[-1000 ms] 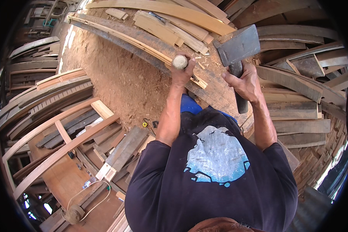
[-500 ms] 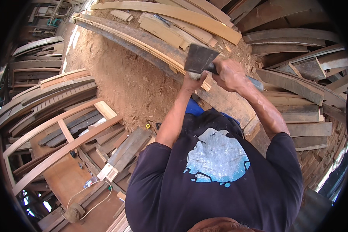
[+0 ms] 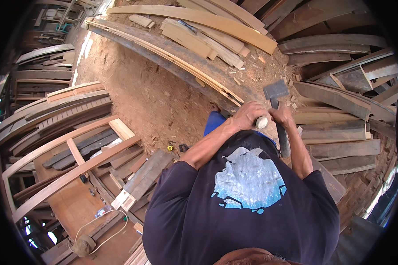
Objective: The person uses a chisel and mallet to carve a groove into a wooden plank. They repeatedly strike the chisel to remove wood, then inspect and adjust the plank's position to continue shaping the groove.
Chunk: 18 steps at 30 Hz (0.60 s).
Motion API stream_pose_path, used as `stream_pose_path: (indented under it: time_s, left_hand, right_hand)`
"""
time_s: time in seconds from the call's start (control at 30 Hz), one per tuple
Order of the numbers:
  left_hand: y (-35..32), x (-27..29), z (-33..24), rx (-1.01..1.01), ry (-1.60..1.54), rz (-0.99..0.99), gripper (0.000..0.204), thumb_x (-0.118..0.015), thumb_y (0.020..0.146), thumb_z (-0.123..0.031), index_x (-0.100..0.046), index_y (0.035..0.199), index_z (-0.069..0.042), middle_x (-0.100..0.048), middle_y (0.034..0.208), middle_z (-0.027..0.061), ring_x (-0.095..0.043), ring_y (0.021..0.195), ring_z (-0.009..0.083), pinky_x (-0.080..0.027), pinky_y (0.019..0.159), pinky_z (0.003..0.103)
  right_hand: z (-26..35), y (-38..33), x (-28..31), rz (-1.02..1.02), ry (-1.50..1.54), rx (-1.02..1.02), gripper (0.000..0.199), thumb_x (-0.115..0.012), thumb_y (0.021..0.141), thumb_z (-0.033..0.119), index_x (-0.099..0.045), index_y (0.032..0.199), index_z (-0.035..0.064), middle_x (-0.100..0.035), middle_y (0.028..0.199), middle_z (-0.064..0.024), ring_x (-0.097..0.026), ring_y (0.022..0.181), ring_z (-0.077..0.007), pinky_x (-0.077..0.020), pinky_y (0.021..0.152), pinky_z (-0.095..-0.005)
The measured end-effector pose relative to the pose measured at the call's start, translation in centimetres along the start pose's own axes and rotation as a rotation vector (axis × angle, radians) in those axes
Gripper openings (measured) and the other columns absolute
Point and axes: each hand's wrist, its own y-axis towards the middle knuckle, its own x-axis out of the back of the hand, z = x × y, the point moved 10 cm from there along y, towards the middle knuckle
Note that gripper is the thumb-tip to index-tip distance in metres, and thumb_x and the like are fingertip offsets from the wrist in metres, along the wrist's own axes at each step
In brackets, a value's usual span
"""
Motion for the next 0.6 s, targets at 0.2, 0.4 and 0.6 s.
stream_pose_path:
  time_s: [0.2, 0.4, 0.6]
  left_hand:
    - [3.1, 1.5, -6.2, -0.059, 0.127, 0.065, 0.025, -0.078, 0.07, -0.022, -0.064, 0.089, -0.014, -0.056, 0.083, 0.0038, -0.057, 0.083, 0.0285, -0.042, 0.072, 0.042]
    - [3.0, 0.6, -8.9, -0.232, 0.278, 0.099, 0.021, -0.069, 0.076, -0.017, -0.068, 0.096, -0.021, -0.056, 0.123, 0.0077, -0.05, 0.115, 0.0299, -0.038, 0.096, 0.046]
    - [0.5, 0.9, -7.1, -0.168, 0.348, 0.155, 0.046, -0.069, 0.078, -0.015, -0.062, 0.121, -0.027, -0.043, 0.148, 0.019, -0.042, 0.134, 0.0371, -0.032, 0.107, 0.052]
  right_hand:
    - [-15.5, 3.8, -5.5, -0.075, -0.203, 0.166, 0.052, -0.075, 0.075, 0.036, -0.067, 0.093, -0.0117, -0.07, 0.078, -0.0233, -0.071, 0.067, -0.0287, -0.0565, 0.064, -0.0404]
    - [-12.1, 3.0, -5.5, 0.005, -0.264, 0.041, 0.046, -0.07, 0.078, 0.033, -0.069, 0.095, -0.0092, -0.071, 0.087, -0.0281, -0.073, 0.081, -0.0338, -0.0562, 0.076, -0.0429]
    - [1.4, 0.3, -7.7, 0.278, 0.097, -0.015, 0.042, -0.068, 0.079, 0.031, -0.07, 0.096, -0.0074, -0.071, 0.092, -0.0296, -0.072, 0.088, -0.0361, -0.055, 0.081, -0.0437]
